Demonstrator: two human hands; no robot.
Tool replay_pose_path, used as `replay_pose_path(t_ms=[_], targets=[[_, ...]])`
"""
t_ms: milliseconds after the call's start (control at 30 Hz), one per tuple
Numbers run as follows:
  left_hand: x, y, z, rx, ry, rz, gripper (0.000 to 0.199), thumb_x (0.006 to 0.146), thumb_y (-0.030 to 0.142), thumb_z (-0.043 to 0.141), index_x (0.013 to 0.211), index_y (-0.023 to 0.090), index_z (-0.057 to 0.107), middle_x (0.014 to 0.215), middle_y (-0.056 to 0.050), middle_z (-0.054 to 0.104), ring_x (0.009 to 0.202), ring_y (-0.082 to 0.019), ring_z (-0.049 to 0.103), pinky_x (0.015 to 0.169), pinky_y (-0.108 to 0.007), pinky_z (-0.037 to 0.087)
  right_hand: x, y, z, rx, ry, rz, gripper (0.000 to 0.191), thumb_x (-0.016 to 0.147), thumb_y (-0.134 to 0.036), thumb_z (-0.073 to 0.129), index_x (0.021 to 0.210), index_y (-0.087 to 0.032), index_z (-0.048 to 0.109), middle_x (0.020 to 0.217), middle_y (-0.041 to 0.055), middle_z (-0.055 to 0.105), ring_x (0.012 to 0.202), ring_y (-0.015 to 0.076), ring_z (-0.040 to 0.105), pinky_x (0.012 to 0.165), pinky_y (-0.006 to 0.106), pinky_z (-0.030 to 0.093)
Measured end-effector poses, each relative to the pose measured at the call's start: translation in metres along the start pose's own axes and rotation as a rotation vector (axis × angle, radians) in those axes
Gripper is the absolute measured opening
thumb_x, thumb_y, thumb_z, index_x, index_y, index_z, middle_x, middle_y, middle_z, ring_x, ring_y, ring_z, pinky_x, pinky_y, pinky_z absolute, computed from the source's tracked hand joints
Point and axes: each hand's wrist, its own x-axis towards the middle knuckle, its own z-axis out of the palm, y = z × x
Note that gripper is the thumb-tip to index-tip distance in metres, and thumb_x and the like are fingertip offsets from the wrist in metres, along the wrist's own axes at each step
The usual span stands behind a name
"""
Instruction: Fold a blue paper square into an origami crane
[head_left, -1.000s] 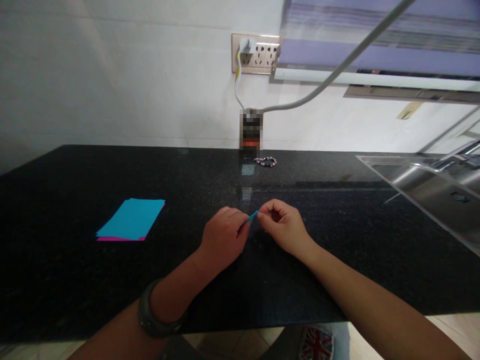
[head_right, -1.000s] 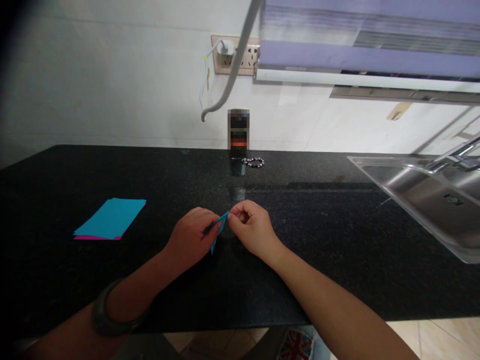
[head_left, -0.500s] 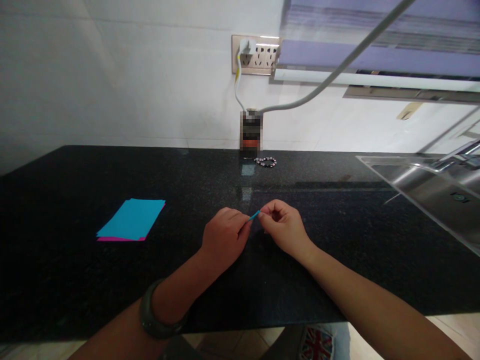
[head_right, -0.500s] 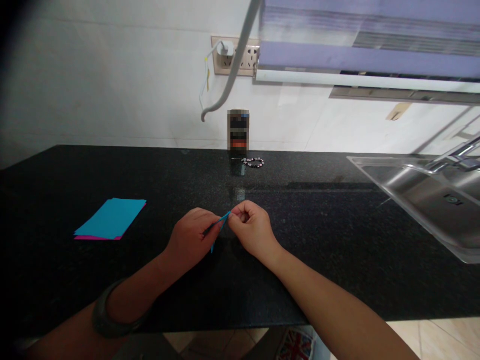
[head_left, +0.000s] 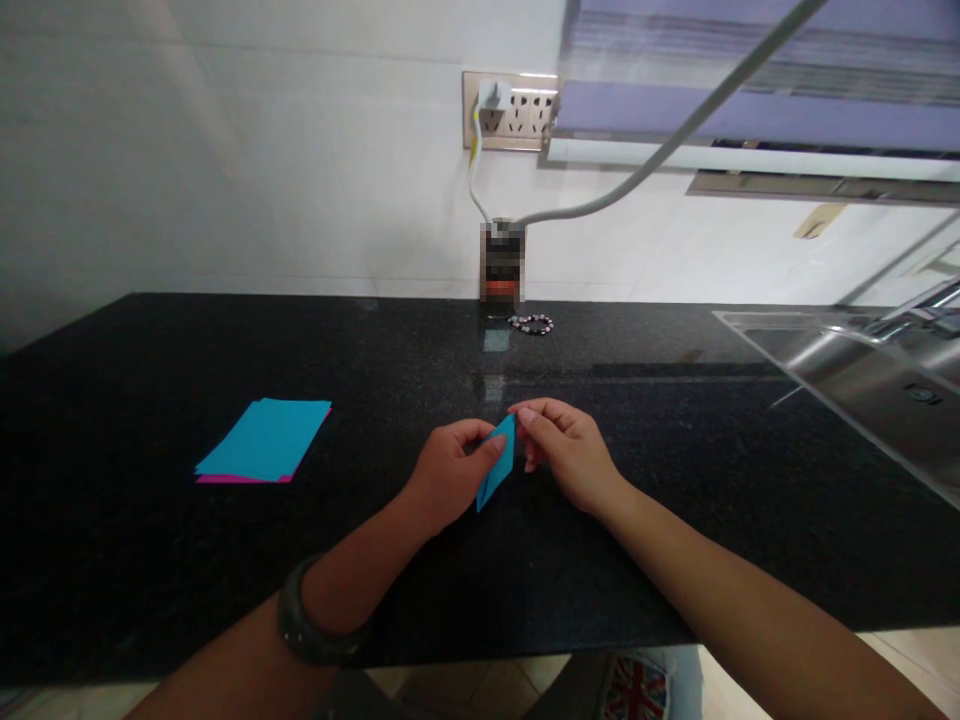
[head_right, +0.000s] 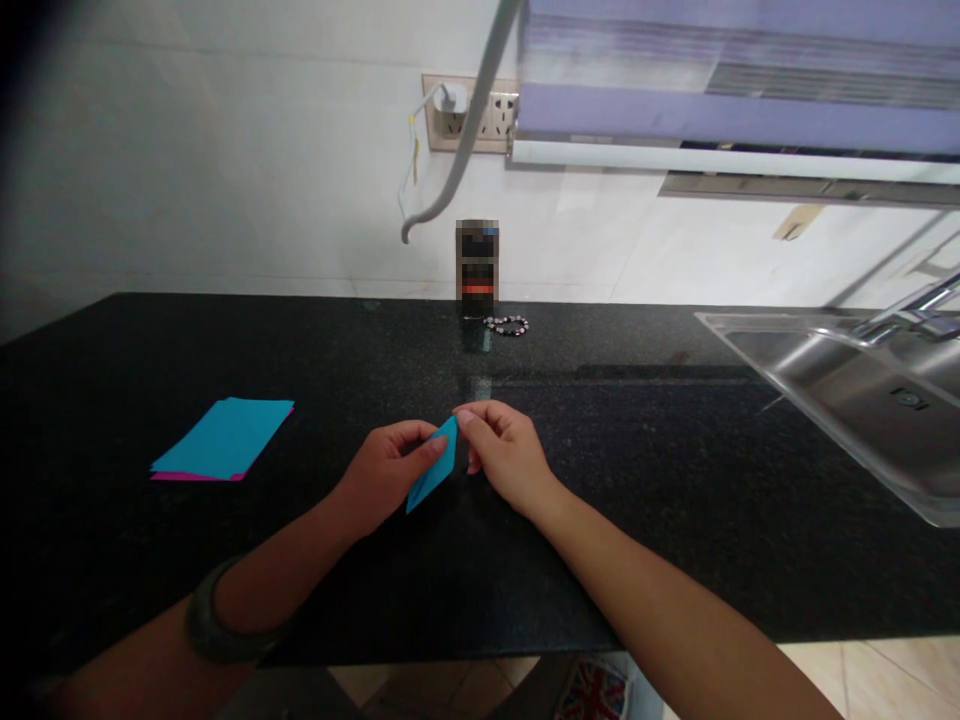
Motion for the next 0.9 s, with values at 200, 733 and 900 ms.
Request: replay_pose_path(t_ms=[200,733,900], targets=[[-0.0008,0.0033,0.0007,-0.172,-0.055,-0.078,0.027,0.076,0.039,0.049,0.077,0.013,0.058,0.064,-0.002,0.059,0.054,-0.011,0.051,0.049,-0.022,0.039,-0.0018,-0.0018,0.0020,0.041,-0.083,0.030,0.018,0.069,-0.031,0.060,0.076,-0.015,0.055,0.052,-0.0054,0.051,0.039,0.0050,0.043,0.038,0.019,0.037],[-0.0017,0.0044,-0.0002,-0.170,-0.086,-0.070,0.023,0.074,0.035,0.053,0.073,0.013,0.060,0.062,0.001,0.056,0.052,-0.009,0.048,0.049,-0.021,0.037,0.0004,0.0029,-0.0012,-0.019,-0.074,0.022,0.039,0.080,-0.048,0.042,0.059,-0.016,0.050,0.043,-0.0037,0.046,0.036,0.0063,0.042,0.038,0.020,0.034],[-0.0010,0.0044,0.0009,-0.204,-0.069,-0.079,0.023,0.073,0.035,0.055,0.077,0.012,0.060,0.067,-0.002,0.060,0.058,-0.011,0.053,0.054,-0.023,0.041,-0.0018,0.0016,-0.0004,-0.037,-0.063,0.026,0.026,0.067,-0.038,0.063,0.062,-0.016,0.048,0.045,-0.0065,0.047,0.036,0.0048,0.039,0.036,0.018,0.029]])
